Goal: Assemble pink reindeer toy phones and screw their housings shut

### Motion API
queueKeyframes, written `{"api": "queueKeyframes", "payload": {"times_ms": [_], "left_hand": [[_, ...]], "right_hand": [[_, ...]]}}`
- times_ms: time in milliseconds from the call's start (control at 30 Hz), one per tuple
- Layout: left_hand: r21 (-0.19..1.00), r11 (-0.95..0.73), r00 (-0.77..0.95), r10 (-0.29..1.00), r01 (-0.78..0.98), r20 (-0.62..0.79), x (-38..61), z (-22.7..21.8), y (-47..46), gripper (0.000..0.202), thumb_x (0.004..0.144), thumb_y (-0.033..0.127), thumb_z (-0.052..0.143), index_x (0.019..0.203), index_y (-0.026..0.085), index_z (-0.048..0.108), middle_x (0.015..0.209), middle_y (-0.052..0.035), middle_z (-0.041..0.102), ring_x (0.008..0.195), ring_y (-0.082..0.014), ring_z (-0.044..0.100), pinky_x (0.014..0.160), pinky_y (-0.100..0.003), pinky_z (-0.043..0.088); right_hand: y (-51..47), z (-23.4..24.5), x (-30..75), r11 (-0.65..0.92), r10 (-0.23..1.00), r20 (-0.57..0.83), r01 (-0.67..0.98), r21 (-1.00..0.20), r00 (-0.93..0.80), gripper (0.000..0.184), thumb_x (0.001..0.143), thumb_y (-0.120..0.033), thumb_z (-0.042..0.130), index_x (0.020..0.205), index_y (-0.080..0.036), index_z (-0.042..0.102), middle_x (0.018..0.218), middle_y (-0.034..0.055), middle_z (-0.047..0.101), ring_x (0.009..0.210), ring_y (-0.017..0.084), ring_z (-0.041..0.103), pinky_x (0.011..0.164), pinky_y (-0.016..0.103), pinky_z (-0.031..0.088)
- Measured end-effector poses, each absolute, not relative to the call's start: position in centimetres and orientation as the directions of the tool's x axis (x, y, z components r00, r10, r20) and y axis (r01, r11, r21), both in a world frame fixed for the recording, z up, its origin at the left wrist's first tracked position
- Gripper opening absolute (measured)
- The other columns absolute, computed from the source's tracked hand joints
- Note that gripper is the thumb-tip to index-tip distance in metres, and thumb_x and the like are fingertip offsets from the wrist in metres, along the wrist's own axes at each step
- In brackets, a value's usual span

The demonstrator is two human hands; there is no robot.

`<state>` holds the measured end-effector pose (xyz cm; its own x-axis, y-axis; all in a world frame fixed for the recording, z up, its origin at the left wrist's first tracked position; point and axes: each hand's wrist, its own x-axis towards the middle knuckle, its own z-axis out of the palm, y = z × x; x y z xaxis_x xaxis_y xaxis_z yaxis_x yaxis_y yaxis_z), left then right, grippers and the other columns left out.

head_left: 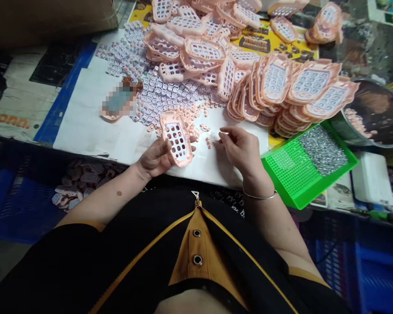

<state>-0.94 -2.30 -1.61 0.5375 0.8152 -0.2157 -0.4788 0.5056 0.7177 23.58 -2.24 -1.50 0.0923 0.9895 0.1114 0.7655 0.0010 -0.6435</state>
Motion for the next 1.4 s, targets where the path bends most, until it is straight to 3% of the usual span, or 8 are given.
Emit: {"api": "queueKeyframes", "payload": {"times_ms": [200,300,500,800,1067,1167,1300,1400], "left_hand": [[0.724,0.49,0.514,0.83,-0.485,-0.217,-0.8,-1.7,-2.3,0.089,0.056,0.066,0.09,0.127,0.02,0.062,0.126,-0.0138,0.073,0.128,-0.0368,0.064,0.104,-0.047,0.054],[0.719,0.488,0.499,0.837,-0.495,-0.225,-0.8,-1.7,-2.4,0.086,0.054,0.066,0.091,0.122,0.02,0.064,0.127,-0.0139,0.072,0.125,-0.0366,0.065,0.1,-0.047,0.057],[0.749,0.466,0.507,0.838,-0.47,-0.203,-0.7,-1.7,-2.5,0.077,0.061,0.062,0.089,0.122,0.021,0.065,0.131,-0.014,0.071,0.129,-0.0381,0.062,0.097,-0.05,0.059],[0.725,0.453,0.512,0.844,-0.52,-0.161,-0.6,-2.3,-2.3,0.073,0.057,0.057,0.094,0.11,0.013,0.072,0.111,-0.0116,0.077,0.112,-0.0304,0.072,0.074,-0.026,0.06],[0.7,0.485,0.533,0.828,-0.525,-0.174,-0.9,-2.2,-2.2,0.078,0.055,0.061,0.093,0.113,0.014,0.072,0.117,-0.0141,0.076,0.119,-0.0356,0.068,0.08,-0.033,0.061],[0.693,0.484,0.529,0.831,-0.534,-0.173,-0.9,-2.2,-2.4,0.075,0.056,0.059,0.093,0.112,0.014,0.072,0.115,-0.0133,0.076,0.12,-0.0352,0.068,0.084,-0.034,0.06],[0.645,0.513,0.543,0.821,-0.566,-0.177,-1.0,-2.2,-2.5,0.077,0.057,0.055,0.094,0.118,0.015,0.069,0.113,-0.0125,0.077,0.118,-0.0343,0.069,0.097,-0.041,0.057],[0.645,0.539,0.573,0.798,-0.542,-0.185,-1.1,-2.1,-2.5,0.078,0.058,0.052,0.095,0.121,0.016,0.067,0.119,-0.014,0.075,0.114,-0.0338,0.071,0.1,-0.045,0.055]], "right_hand": [[-2.0,-2.1,24.8,0.479,0.871,0.261,0.837,-0.266,-0.416,0.023,0.094,-0.023,0.059,0.103,-0.03,0.079,0.133,0.0096,0.069,0.113,0.03,0.064,0.092,0.05,0.051],[-2.0,-2.0,24.5,0.506,0.854,0.271,0.83,-0.236,-0.443,0.021,0.095,-0.024,0.059,0.102,-0.028,0.079,0.125,0.0097,0.073,0.111,0.03,0.064,0.092,0.05,0.051],[-4.3,-1.1,20.5,0.572,0.801,0.492,0.677,-0.463,-0.341,0.023,0.1,-0.027,0.053,0.101,-0.025,0.076,0.087,0.0055,0.075,0.078,0.019,0.066,0.069,0.033,0.053],[-5.1,-0.2,17.3,0.736,0.535,0.675,0.672,-0.079,-0.508,0.029,0.097,-0.007,0.048,0.097,-0.021,0.073,0.085,0.0043,0.075,0.076,0.016,0.063,0.073,0.029,0.055],[-6.3,0.6,18.6,0.814,0.533,0.485,0.577,-0.07,-0.693,0.043,0.085,-0.003,0.051,0.126,-0.011,0.063,0.112,0.0144,0.073,0.096,0.025,0.06,0.083,0.04,0.051],[-6.0,1.0,19.3,0.826,0.555,0.464,0.522,-0.21,-0.691,0.05,0.081,-0.001,0.05,0.127,-0.014,0.063,0.115,0.0136,0.072,0.101,0.025,0.061,0.086,0.041,0.052],[-2.4,1.1,20.5,0.735,0.677,0.489,0.476,-0.482,-0.55,0.04,0.086,-0.009,0.05,0.121,-0.021,0.067,0.114,0.0101,0.072,0.104,0.023,0.067,0.088,0.04,0.056],[2.4,0.3,20.2,0.484,0.867,0.374,0.74,-0.467,-0.33,0.031,0.088,-0.015,0.052,0.112,-0.017,0.071,0.103,0.0138,0.073,0.095,0.028,0.068,0.085,0.047,0.055]]}}
